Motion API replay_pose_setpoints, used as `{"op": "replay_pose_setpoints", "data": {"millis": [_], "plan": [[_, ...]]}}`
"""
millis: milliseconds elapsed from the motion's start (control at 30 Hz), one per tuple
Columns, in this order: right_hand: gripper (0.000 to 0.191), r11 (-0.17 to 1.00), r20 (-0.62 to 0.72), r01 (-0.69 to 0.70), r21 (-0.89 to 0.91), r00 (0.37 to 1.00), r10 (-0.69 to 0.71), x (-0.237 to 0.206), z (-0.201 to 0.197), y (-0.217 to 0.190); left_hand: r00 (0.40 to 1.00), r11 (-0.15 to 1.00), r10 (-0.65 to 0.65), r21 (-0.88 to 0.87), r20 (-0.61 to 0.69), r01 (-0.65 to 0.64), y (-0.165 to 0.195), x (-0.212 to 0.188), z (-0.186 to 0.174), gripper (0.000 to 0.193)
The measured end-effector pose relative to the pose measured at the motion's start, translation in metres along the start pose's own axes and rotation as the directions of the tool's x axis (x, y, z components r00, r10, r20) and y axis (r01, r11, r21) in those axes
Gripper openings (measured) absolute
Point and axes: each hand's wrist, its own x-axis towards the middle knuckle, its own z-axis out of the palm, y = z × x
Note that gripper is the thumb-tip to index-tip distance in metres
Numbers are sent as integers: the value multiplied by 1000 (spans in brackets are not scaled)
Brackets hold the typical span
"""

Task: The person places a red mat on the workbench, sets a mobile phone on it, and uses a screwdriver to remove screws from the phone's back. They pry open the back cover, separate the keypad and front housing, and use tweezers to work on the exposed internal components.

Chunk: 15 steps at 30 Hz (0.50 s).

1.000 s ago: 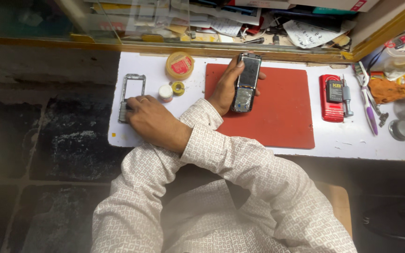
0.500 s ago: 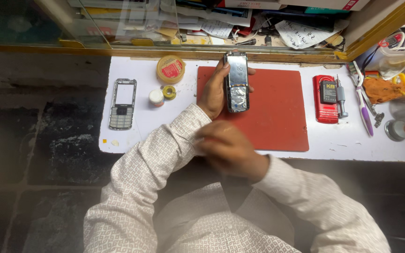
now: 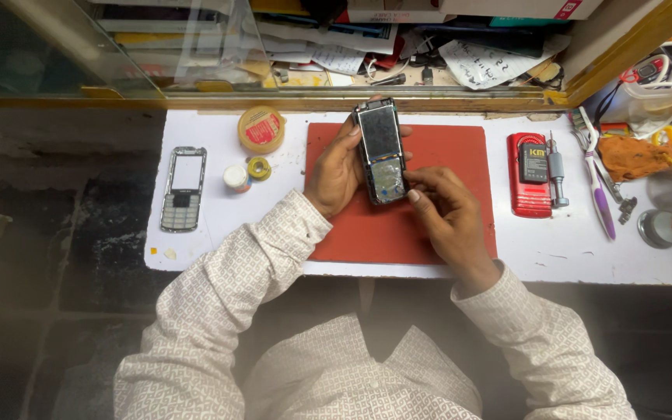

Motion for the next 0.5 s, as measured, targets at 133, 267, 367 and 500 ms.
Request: {"op": "replay_pose_setpoints", "data": {"millis": [133, 267, 367, 500], "plan": [[25, 994, 31, -49, 100, 998, 46, -2, -4, 1, 999, 999, -32, 1, -18, 32, 0, -1, 1, 53], [27, 989, 18, -78, 129, 997, 77, -4, -5, 4, 1000, 1000, -14, 20, -13, 14, 1, -3, 3, 53], [35, 973, 23, -141, 181, 990, 139, -5, -4, 7, 999, 1000, -23, 12, -24, 23, 3, -4, 6, 53], [44, 979, 31, -109, 172, 994, 105, -7, -1, 9, 998, 996, -62, 57, -16, 62, 7, -5, 11, 53]]}}
